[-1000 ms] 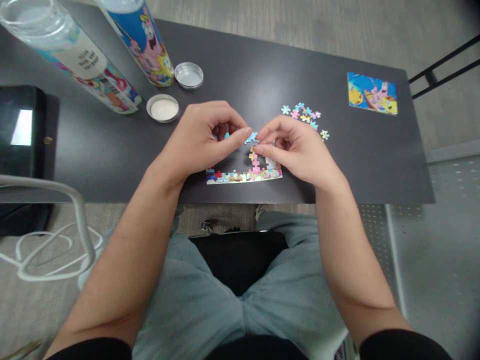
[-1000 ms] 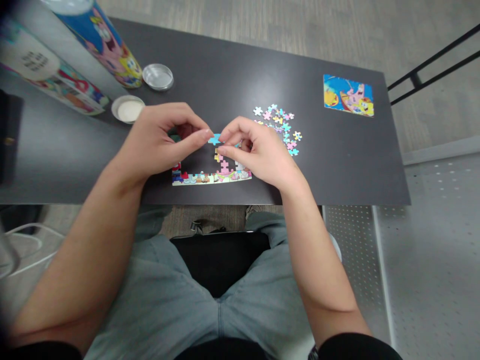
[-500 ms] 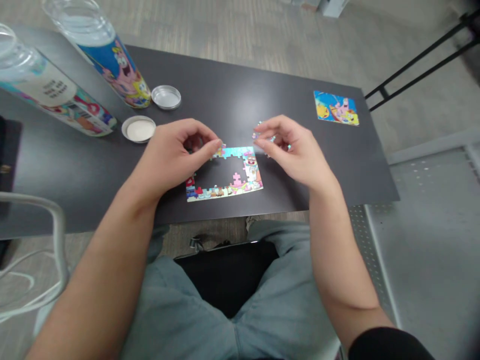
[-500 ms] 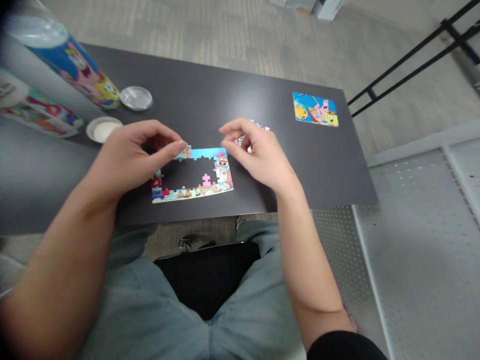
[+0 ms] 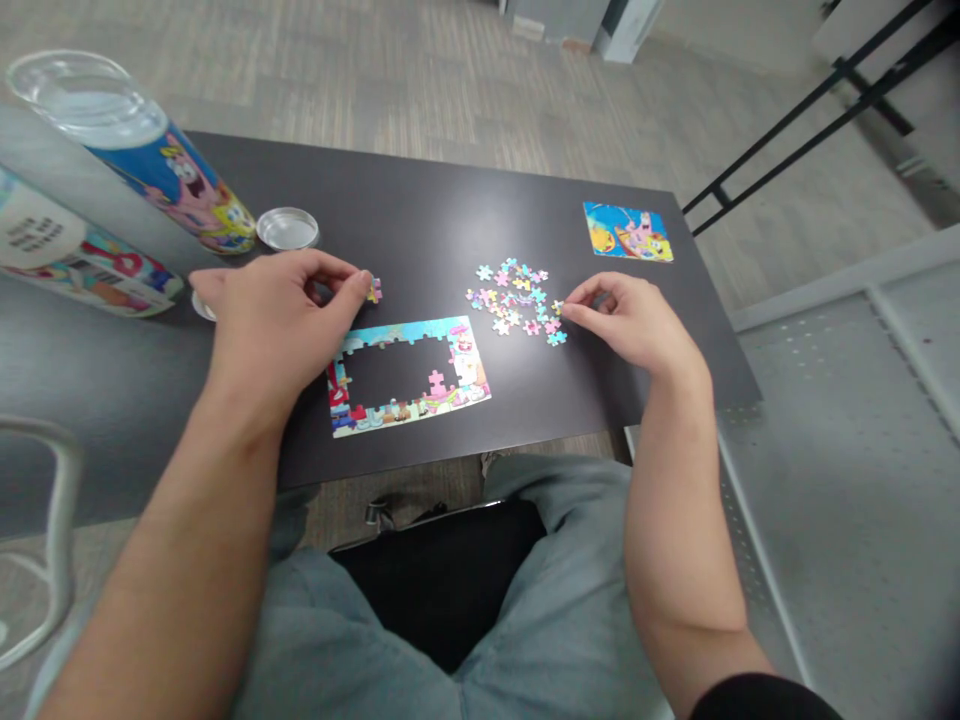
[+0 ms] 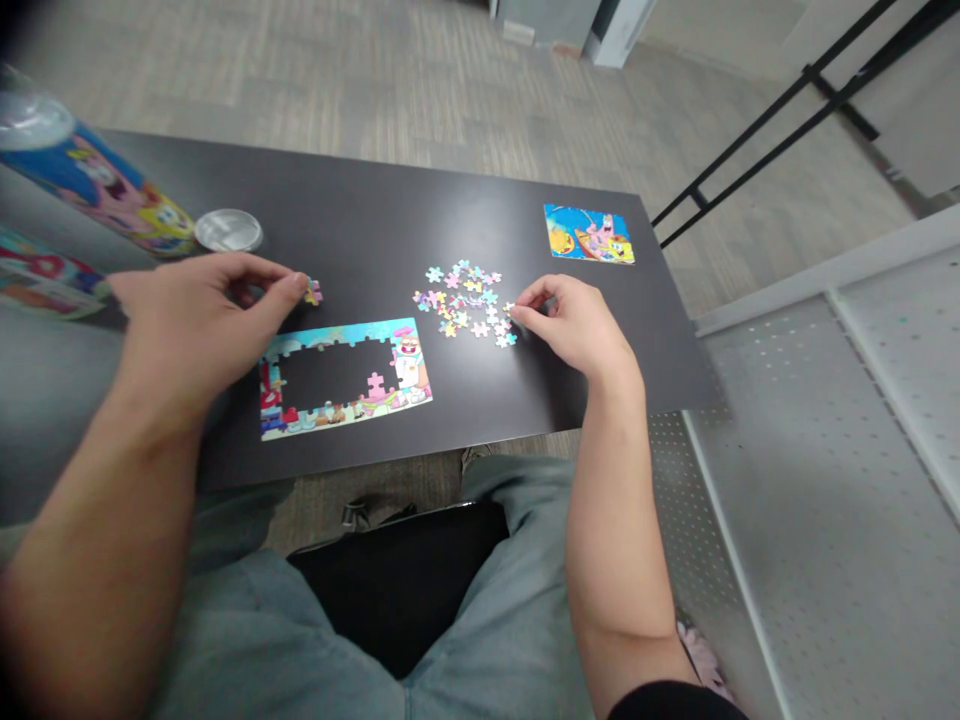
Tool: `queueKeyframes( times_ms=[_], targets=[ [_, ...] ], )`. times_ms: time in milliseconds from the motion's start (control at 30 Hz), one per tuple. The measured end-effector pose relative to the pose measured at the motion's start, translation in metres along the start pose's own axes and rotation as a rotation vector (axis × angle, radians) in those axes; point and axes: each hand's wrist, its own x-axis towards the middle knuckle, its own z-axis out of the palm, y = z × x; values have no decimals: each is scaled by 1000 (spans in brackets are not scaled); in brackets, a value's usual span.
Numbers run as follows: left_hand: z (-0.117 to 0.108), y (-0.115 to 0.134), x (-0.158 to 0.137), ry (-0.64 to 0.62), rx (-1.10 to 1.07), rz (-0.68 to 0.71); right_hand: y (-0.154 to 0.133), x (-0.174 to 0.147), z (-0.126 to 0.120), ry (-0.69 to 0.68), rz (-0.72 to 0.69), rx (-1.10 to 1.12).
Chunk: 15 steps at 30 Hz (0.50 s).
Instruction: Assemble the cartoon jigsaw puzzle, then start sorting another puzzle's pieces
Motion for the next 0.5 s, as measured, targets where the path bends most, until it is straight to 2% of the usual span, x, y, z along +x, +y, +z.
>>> queueKeyframes(
  times_ms=[100,300,500],
  targets=[
    [1,4,-1,-12,29,12,-2,-5,-6,-72,39,28],
    [-3,4,-4,-36,68,13,-6,-8,0,-110,55,91],
    [-2,-5,0,-164,127,98,-11,-7,8,-76,-47,73]
  ],
)
